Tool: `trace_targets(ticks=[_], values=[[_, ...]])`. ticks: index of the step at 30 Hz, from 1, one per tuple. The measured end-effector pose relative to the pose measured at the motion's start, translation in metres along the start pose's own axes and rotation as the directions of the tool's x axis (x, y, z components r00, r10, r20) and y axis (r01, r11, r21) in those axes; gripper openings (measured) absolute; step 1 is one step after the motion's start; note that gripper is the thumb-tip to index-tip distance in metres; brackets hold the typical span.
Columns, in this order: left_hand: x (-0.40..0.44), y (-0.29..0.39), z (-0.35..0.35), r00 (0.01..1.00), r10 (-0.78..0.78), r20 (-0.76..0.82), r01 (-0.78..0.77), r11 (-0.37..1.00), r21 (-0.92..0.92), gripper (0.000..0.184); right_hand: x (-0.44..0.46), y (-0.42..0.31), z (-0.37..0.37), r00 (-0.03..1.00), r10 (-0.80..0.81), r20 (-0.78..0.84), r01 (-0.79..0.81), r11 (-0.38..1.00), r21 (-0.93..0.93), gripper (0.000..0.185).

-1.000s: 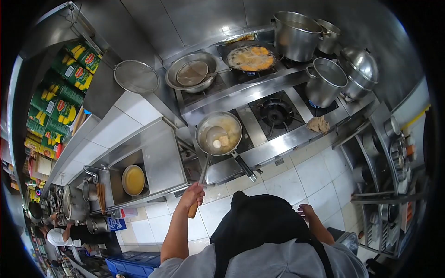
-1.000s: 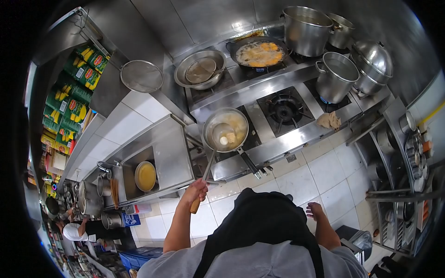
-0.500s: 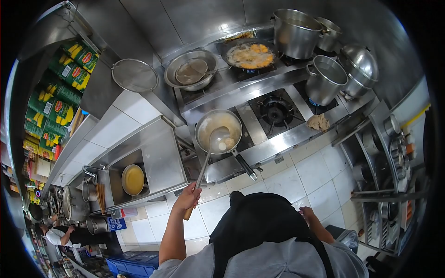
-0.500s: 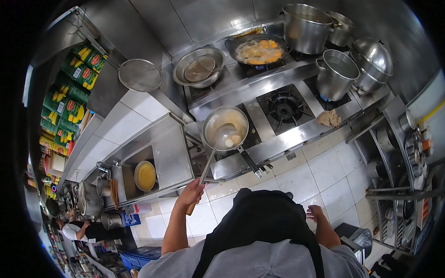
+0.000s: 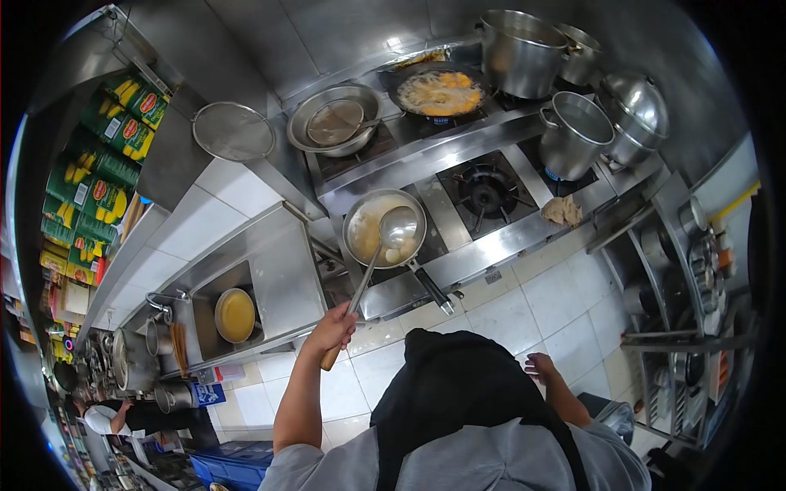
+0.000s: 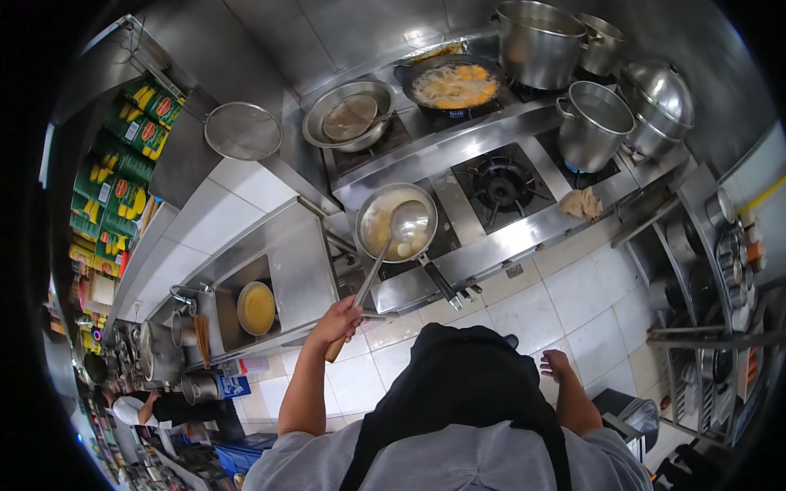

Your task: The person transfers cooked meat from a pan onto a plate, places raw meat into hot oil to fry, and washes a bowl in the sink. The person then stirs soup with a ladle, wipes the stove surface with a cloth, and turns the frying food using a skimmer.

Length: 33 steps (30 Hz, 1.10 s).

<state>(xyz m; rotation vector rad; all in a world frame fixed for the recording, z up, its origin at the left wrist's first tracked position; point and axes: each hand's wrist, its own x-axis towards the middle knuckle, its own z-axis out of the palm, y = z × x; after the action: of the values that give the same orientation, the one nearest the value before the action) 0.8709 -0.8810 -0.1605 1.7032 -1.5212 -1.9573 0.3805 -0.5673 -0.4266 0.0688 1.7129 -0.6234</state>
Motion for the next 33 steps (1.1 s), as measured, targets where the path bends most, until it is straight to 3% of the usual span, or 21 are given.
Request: trace_targets(ticks=[12,21,33], values=[[-0.006,-0.016,0.013,1.0,-0.022,0.007,0.023,0.995,-0.097,0.035,0.011,0.034,-0.003,0.997,0.079,0.003,-0.079,0.997,-0.014,0.031],[-0.012,-0.009,0.023,1.0,-0.007,0.028,0.01,0.996,-0.093,0.032,0.004,0.006,0.001,0.999,0.047,-0.008,-0.047,0.999,-0.008,0.029],[-0.013,-0.013,0.046,0.989,-0.006,-0.147,0.01,1.0,0.028,0.038,0.004,-0.002,0.003,1.0,0.026,0.008,-0.025,0.999,-0.025,0.029]])
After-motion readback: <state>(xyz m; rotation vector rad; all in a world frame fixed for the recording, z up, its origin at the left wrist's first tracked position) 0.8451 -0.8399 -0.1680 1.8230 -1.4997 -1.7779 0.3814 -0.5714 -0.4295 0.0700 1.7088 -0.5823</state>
